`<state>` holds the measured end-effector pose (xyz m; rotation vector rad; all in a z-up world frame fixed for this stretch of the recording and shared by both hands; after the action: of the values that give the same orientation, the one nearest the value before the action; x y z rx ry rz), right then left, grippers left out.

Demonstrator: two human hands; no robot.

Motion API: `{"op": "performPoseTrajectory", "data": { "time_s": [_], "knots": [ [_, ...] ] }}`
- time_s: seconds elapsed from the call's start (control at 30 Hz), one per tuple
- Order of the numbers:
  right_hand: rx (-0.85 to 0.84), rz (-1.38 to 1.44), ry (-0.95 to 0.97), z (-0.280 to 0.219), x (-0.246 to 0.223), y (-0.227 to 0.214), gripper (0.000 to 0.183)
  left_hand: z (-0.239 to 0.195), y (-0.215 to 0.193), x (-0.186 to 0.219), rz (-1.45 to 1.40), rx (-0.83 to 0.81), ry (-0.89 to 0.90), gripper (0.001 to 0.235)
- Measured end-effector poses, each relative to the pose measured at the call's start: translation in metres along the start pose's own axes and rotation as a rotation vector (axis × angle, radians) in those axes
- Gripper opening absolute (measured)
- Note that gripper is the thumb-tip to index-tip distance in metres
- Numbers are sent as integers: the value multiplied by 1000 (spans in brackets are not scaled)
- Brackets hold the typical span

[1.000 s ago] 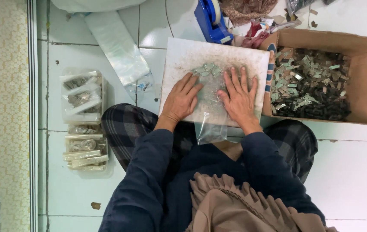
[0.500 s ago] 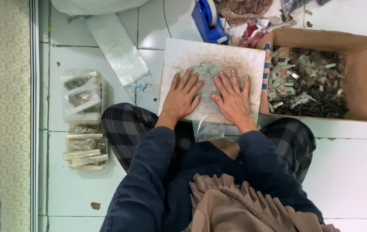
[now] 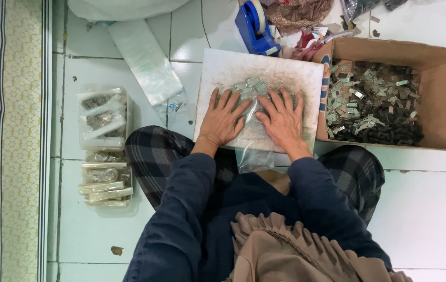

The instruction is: The person picks up small metal pieces from a box by hand, places them into a clear plastic bag, and then presses down on the bag to flatten it.

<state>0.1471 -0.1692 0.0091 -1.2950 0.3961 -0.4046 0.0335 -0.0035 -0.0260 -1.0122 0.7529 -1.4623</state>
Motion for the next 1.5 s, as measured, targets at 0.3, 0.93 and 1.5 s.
{"op": "performPoseTrajectory", "data": {
  "time_s": [0.3,0.93,1.5],
  "knots": [
    [-50,13,14,3,-4,-3,58,0,0,0,-30,-20,-6,53],
    [-133,44,56,1,-4,-3,57,-2,4,-1,13,-45,-105,63],
    [-65,35,38,-1,-3,1,55,-1,2,-1,-5,11,-97,62]
  ]
}}
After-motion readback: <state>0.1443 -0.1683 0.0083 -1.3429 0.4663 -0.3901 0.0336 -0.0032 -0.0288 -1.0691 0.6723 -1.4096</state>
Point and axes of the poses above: each hand's wrist, its own z-axis towards the middle knuckle, its own y-axis out of the palm, x = y × z, the point moved 3 cm from there along z, towards the middle knuckle, and after that the axes turned 3 degrees about -z, right-handed, at the moved point
